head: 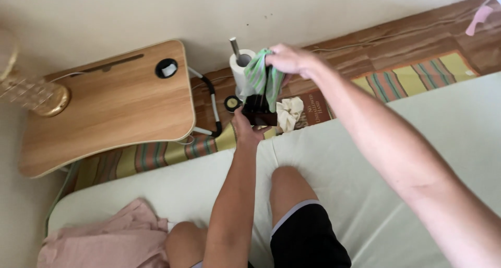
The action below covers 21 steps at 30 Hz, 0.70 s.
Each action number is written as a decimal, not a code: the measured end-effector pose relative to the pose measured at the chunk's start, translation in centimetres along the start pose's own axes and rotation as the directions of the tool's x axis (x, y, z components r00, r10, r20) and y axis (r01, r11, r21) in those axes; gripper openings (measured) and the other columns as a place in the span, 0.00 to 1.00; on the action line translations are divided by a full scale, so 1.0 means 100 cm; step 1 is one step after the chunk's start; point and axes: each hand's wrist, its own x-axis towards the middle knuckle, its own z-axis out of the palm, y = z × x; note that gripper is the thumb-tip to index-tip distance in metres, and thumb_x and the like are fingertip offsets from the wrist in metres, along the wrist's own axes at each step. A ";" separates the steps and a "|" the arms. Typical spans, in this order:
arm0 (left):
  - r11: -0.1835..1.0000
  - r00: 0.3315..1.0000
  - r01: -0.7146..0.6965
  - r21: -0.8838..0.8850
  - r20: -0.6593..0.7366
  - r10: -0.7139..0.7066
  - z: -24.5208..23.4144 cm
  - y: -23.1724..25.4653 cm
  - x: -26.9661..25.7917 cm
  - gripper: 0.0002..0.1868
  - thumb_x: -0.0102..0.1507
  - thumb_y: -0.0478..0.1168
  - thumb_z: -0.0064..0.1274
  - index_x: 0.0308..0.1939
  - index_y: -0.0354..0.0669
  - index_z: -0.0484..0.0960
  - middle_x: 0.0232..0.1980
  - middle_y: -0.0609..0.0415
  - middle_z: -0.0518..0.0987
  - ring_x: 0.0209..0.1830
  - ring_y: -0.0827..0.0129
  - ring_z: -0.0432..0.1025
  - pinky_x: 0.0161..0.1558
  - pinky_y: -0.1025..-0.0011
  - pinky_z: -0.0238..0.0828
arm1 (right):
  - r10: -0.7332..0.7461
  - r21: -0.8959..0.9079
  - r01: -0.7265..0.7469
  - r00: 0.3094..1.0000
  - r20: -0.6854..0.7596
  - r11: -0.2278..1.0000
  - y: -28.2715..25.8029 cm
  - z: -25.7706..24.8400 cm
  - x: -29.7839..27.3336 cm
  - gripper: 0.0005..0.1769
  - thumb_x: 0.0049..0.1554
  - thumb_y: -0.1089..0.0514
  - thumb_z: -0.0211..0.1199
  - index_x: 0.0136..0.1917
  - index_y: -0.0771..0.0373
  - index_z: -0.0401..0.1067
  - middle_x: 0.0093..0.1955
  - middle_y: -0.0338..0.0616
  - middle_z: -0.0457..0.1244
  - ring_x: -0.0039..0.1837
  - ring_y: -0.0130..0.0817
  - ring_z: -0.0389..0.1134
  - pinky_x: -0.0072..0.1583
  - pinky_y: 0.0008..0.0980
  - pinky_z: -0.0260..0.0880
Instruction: Cleaning a metronome and a small wooden table using a cloth.
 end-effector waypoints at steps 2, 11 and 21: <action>1.000 0.998 -0.010 -0.024 -0.057 0.009 -0.008 0.010 -0.008 0.34 0.61 0.62 0.38 0.67 0.50 0.65 0.69 0.43 0.67 0.65 0.39 0.65 0.56 0.27 0.64 | -0.088 0.032 0.088 0.996 -0.003 0.996 0.038 0.010 0.036 0.19 0.63 0.56 0.49 0.63 0.62 0.74 0.58 0.53 0.68 0.50 0.36 0.72 0.51 0.41 0.76; 0.982 0.984 -0.128 -0.138 -0.143 0.108 -0.079 0.056 -0.013 0.31 0.63 0.63 0.47 0.64 0.53 0.68 0.64 0.47 0.73 0.64 0.49 0.69 0.58 0.35 0.67 | -0.188 0.422 0.161 0.982 0.022 0.892 0.017 0.089 0.036 0.19 0.63 0.51 0.53 0.60 0.62 0.75 0.57 0.41 0.70 0.57 0.28 0.69 0.58 0.33 0.69; 0.961 0.978 -0.207 -0.185 -0.062 0.199 -0.110 0.080 -0.037 0.31 0.64 0.66 0.40 0.62 0.57 0.77 0.60 0.59 0.79 0.60 0.61 0.71 0.57 0.53 0.67 | -0.145 0.713 0.075 0.989 0.037 0.697 0.036 0.169 0.034 0.19 0.65 0.52 0.52 0.61 0.66 0.73 0.56 0.45 0.70 0.56 0.35 0.72 0.58 0.40 0.75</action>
